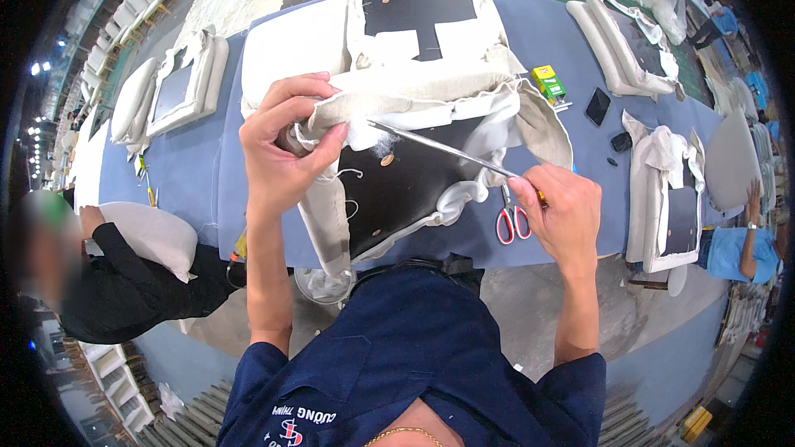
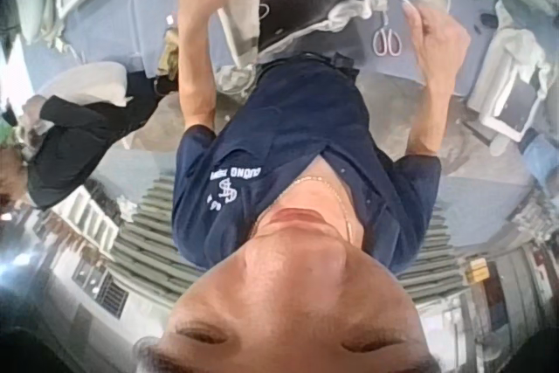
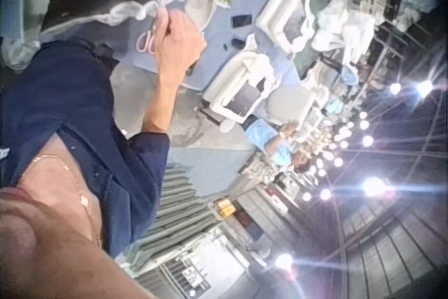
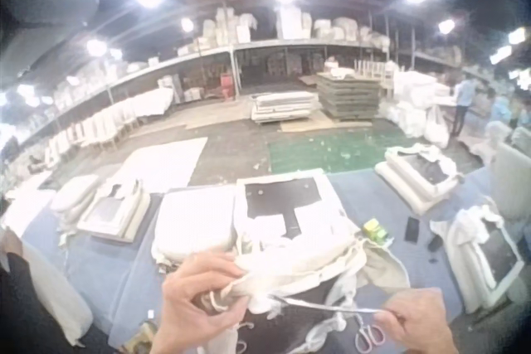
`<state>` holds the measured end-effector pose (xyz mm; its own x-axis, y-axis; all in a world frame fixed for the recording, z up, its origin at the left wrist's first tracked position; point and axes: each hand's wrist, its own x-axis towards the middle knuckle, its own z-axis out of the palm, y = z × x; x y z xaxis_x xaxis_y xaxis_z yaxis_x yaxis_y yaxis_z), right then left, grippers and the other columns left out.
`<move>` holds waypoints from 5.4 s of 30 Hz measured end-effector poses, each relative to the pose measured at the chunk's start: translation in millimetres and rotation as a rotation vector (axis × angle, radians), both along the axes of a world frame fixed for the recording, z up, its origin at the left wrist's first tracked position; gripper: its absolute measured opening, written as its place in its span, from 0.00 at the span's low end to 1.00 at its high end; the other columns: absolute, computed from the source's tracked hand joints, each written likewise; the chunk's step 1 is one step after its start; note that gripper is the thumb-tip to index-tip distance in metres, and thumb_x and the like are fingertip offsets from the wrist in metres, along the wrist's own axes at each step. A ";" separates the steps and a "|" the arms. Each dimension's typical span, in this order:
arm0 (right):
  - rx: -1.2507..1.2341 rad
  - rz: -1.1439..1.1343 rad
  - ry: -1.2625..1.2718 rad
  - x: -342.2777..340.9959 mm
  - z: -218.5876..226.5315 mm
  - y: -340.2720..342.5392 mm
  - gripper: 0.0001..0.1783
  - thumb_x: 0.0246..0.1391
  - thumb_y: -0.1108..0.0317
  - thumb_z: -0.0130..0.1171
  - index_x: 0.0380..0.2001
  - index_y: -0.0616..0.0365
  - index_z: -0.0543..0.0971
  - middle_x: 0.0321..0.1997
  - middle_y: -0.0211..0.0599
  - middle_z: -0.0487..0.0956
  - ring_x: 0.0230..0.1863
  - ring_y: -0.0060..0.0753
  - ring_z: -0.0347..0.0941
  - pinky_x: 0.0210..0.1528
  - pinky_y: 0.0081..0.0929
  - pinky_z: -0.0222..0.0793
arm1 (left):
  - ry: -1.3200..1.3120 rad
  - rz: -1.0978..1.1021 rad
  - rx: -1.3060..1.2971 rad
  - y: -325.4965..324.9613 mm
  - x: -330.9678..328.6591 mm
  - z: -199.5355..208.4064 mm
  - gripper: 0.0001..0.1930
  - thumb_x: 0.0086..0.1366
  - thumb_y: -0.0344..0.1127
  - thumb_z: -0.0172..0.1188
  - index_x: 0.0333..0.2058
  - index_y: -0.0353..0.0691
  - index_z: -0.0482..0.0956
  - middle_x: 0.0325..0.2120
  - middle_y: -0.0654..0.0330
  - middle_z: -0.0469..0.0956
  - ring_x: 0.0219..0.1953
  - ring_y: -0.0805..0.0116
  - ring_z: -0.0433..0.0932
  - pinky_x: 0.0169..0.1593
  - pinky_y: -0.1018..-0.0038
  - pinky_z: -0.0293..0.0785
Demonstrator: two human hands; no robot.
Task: The person staples fabric to a foam cushion using a staple gun, then trims excess fabric with scissors. They use a screwdriver to pull and tighten the fabric before hand-sewing the edges to secure the cover. The person works on multiple cushion pieces at a table in a workshop.
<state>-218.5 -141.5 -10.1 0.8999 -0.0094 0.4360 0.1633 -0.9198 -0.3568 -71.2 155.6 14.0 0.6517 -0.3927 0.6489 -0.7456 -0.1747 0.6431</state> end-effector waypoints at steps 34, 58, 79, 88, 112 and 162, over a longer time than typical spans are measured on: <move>0.192 0.081 0.269 -4.4 -8.2 13.9 0.21 0.62 0.56 0.62 0.20 0.61 0.78 0.18 0.45 0.73 0.20 0.51 0.69 0.24 0.40 0.62 | 0.035 0.014 -0.078 3.0 -0.9 -6.8 0.10 0.44 0.19 0.71 0.28 0.34 0.86 0.33 0.60 0.82 0.45 0.63 0.80 0.61 0.57 0.75; 0.320 0.129 0.242 -20.5 8.7 31.7 0.16 0.59 0.62 0.64 0.23 0.62 0.80 0.18 0.41 0.74 0.18 0.45 0.70 0.23 0.34 0.62 | -0.098 0.041 -0.033 -11.0 -59.6 -0.8 0.18 0.31 0.27 0.72 0.28 0.46 0.89 0.41 0.60 0.82 0.47 0.54 0.79 0.55 0.57 0.74; -0.094 0.335 0.289 -26.7 42.0 -4.4 0.25 0.55 0.50 0.64 0.16 0.56 0.70 0.15 0.34 0.63 0.16 0.41 0.64 0.21 0.36 0.55 | 0.290 -0.344 -0.261 -0.3 -79.2 -10.6 0.35 0.38 0.32 0.70 0.51 0.28 0.80 0.51 0.42 0.81 0.58 0.45 0.78 0.64 0.56 0.69; -0.242 0.441 0.298 -24.3 63.3 -13.4 0.28 0.52 0.45 0.64 0.15 0.54 0.67 0.16 0.32 0.62 0.16 0.40 0.63 0.20 0.36 0.53 | 0.323 -0.325 -0.247 -7.4 -96.6 -2.7 0.36 0.36 0.31 0.73 0.50 0.31 0.80 0.51 0.45 0.81 0.57 0.43 0.78 0.59 0.58 0.75; 0.231 0.392 0.258 -41.9 3.6 -11.3 0.35 0.64 0.40 0.53 0.13 0.58 0.68 0.14 0.34 0.63 0.13 0.39 0.63 0.18 0.35 0.53 | 0.396 -0.266 -0.112 -22.8 -107.3 3.6 0.39 0.35 0.37 0.73 0.51 0.26 0.78 0.51 0.38 0.79 0.55 0.40 0.79 0.60 0.58 0.74; 0.485 -0.484 0.492 -196.7 -151.2 -190.5 0.24 0.62 0.47 0.57 0.24 0.59 0.76 0.23 0.44 0.75 0.26 0.53 0.73 0.29 0.43 0.65 | 0.294 0.288 -0.053 -104.2 -127.2 10.9 0.48 0.57 0.65 0.62 0.57 0.19 0.71 0.55 0.38 0.76 0.54 0.49 0.79 0.60 0.56 0.74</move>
